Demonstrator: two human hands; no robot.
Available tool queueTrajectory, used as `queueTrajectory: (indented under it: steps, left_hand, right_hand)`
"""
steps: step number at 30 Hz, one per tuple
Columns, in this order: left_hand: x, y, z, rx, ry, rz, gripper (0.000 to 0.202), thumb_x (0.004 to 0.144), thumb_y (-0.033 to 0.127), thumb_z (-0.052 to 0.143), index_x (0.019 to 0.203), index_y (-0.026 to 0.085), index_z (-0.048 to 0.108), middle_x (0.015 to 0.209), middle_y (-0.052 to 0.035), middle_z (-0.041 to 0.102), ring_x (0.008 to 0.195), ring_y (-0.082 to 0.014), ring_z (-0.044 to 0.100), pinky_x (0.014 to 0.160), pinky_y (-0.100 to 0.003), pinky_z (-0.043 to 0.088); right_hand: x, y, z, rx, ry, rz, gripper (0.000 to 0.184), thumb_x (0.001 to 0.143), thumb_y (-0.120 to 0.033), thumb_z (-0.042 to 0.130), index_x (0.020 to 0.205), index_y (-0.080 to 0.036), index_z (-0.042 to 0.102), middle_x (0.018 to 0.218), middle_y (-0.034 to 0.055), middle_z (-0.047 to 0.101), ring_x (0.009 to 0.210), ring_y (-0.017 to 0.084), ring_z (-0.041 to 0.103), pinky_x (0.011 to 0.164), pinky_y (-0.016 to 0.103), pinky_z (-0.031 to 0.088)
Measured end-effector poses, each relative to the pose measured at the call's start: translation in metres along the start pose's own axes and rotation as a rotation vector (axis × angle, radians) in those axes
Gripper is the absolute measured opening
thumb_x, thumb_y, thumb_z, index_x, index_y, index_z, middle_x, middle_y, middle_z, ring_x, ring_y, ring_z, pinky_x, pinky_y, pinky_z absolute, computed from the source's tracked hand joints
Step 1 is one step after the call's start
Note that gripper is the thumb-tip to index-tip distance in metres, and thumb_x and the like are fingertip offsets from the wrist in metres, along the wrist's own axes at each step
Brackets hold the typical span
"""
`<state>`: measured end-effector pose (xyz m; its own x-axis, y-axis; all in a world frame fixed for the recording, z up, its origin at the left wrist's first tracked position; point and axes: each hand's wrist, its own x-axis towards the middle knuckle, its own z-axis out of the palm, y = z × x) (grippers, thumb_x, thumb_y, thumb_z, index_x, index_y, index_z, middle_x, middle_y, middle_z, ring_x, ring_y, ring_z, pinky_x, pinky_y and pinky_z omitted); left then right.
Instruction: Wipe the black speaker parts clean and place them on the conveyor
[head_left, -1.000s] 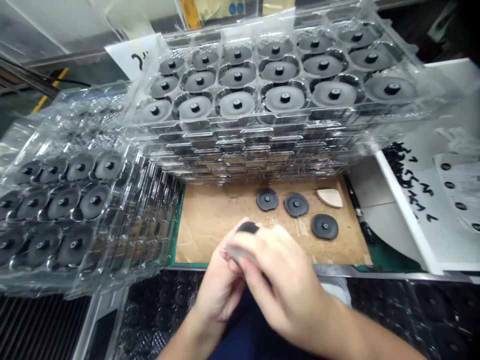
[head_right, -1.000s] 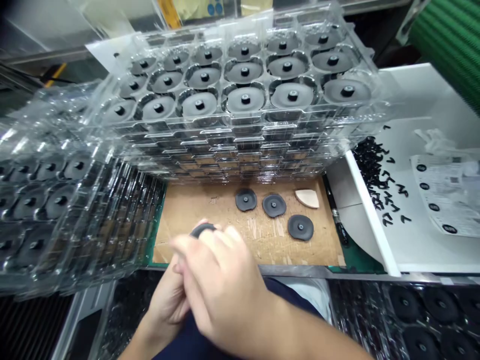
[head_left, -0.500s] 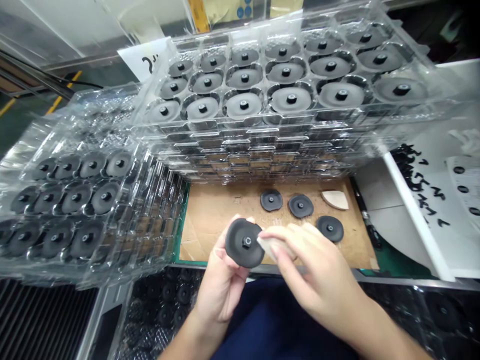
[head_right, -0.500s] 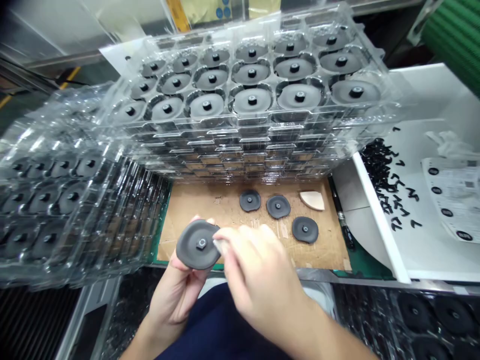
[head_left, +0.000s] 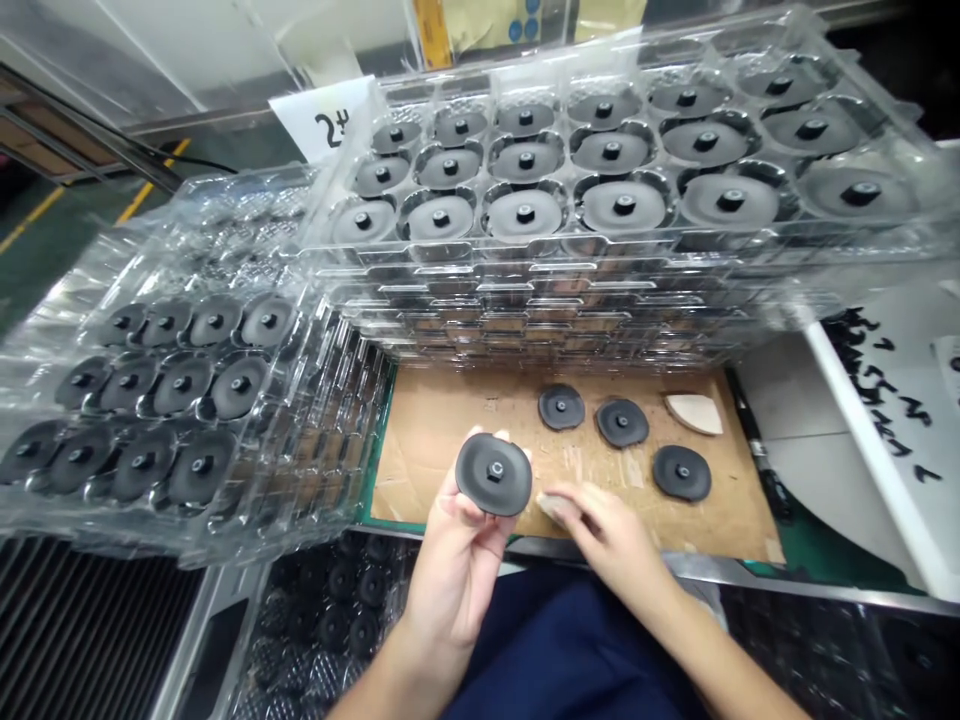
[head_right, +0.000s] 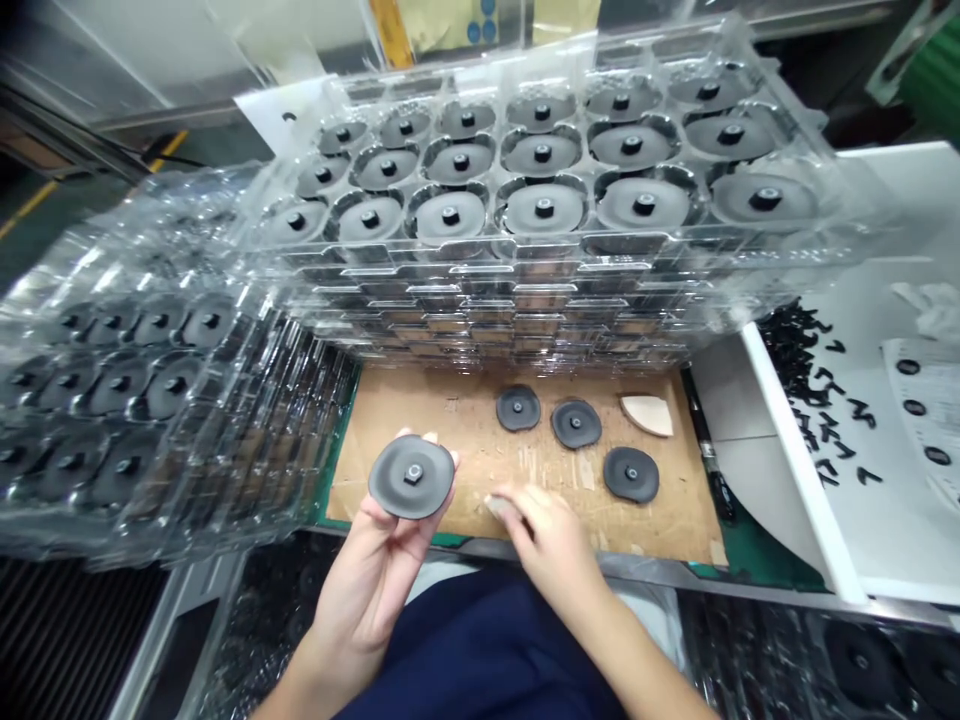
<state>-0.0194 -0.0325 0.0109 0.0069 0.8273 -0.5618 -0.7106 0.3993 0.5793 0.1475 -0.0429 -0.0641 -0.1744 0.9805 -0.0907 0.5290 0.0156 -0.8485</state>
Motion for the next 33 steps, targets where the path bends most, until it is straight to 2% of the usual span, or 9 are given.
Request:
queueTrajectory:
  steps: [4, 9, 13, 15, 19, 24, 27, 30, 33]
  left_hand:
    - [0.001, -0.002, 0.001, 0.0, -0.023, -0.03, 0.06, 0.063, 0.028, 0.079, 0.12, 0.025, 0.06, 0.128, -0.0082, 0.061, 0.117, -0.0262, 0.056, 0.092, -0.032, 0.049]
    - [-0.001, -0.008, 0.006, 0.036, -0.095, -0.031, 0.058, 0.065, 0.036, 0.077, 0.119, 0.023, 0.06, 0.12, -0.0082, 0.065, 0.111, -0.0237, 0.059, 0.091, -0.028, 0.049]
    - [-0.004, -0.009, 0.005, 0.103, -0.098, -0.097, 0.044, 0.071, 0.027, 0.073, 0.114, 0.023, 0.062, 0.116, -0.0075, 0.066, 0.108, -0.0233, 0.061, 0.096, -0.032, 0.046]
    - [-0.004, -0.009, 0.005, 0.134, -0.051, -0.088, 0.044, 0.069, 0.023, 0.074, 0.112, 0.023, 0.063, 0.112, -0.0059, 0.068, 0.101, -0.0219, 0.063, 0.091, -0.031, 0.049]
    - [-0.004, -0.008, 0.009, 0.1, -0.089, -0.129, 0.036, 0.066, 0.03, 0.076, 0.1, 0.019, 0.068, 0.101, -0.0059, 0.071, 0.099, -0.0238, 0.064, 0.09, -0.033, 0.05]
    - [-0.003, 0.0, 0.008, 0.037, -0.163, -0.139, 0.049, 0.056, 0.022, 0.083, 0.102, 0.025, 0.068, 0.106, -0.001, 0.071, 0.094, -0.0185, 0.066, 0.083, -0.023, 0.052]
    - [-0.002, 0.0, 0.007, 0.025, -0.195, -0.172, 0.05, 0.059, 0.018, 0.082, 0.107, 0.023, 0.067, 0.108, -0.0024, 0.07, 0.095, -0.016, 0.065, 0.083, -0.02, 0.051]
    - [-0.003, -0.002, 0.009, -0.008, -0.207, -0.204, 0.049, 0.063, 0.016, 0.078, 0.11, 0.023, 0.066, 0.107, -0.0015, 0.071, 0.098, -0.0143, 0.064, 0.087, -0.019, 0.048]
    - [-0.004, 0.0, 0.012, -0.012, -0.26, -0.27, 0.042, 0.062, 0.02, 0.08, 0.103, 0.019, 0.069, 0.092, -0.0007, 0.073, 0.089, -0.0145, 0.066, 0.08, -0.019, 0.051]
  right_hand:
    - [0.002, -0.008, -0.003, 0.012, -0.003, 0.0, 0.022, 0.09, -0.031, 0.05, 0.097, -0.022, 0.069, 0.085, 0.0046, 0.072, 0.077, 0.019, 0.067, 0.068, 0.031, 0.053]
    - [0.016, -0.08, -0.039, 0.091, 0.207, -0.213, 0.028, 0.091, -0.022, 0.049, 0.117, -0.022, 0.057, 0.112, 0.006, 0.066, 0.097, 0.019, 0.062, 0.08, 0.032, 0.049]
    - [0.02, -0.115, -0.046, 0.073, -0.01, -0.448, 0.026, 0.088, -0.01, 0.046, 0.109, -0.016, 0.059, 0.095, 0.0048, 0.07, 0.081, 0.016, 0.061, 0.075, 0.03, 0.047]
    - [0.023, -0.117, -0.045, 0.058, -0.134, -0.41, 0.023, 0.088, -0.009, 0.046, 0.103, -0.016, 0.062, 0.092, 0.0035, 0.07, 0.078, 0.015, 0.06, 0.072, 0.028, 0.046]
    - [0.027, -0.114, -0.043, -0.035, 0.058, -0.437, 0.025, 0.09, -0.013, 0.041, 0.105, -0.01, 0.061, 0.09, 0.0091, 0.068, 0.078, 0.019, 0.058, 0.071, 0.033, 0.042]
    - [0.011, -0.107, -0.061, 0.025, -0.161, -0.429, 0.023, 0.087, -0.006, 0.046, 0.102, -0.016, 0.06, 0.082, 0.0003, 0.066, 0.069, 0.012, 0.054, 0.067, 0.026, 0.04]
    - [0.008, -0.105, -0.072, -0.163, -0.06, -0.357, 0.024, 0.086, -0.005, 0.046, 0.102, -0.015, 0.061, 0.077, 0.0014, 0.063, 0.065, 0.014, 0.05, 0.064, 0.028, 0.037]
    - [0.022, -0.106, -0.074, -0.297, 0.078, -0.512, 0.029, 0.09, -0.008, 0.04, 0.096, -0.017, 0.067, 0.068, 0.0029, 0.058, 0.062, 0.016, 0.044, 0.059, 0.03, 0.033]
    - [0.044, -0.102, -0.07, -0.118, 0.011, -0.762, 0.032, 0.094, -0.015, 0.038, 0.091, -0.021, 0.07, 0.068, 0.0025, 0.059, 0.064, 0.016, 0.046, 0.06, 0.029, 0.038]
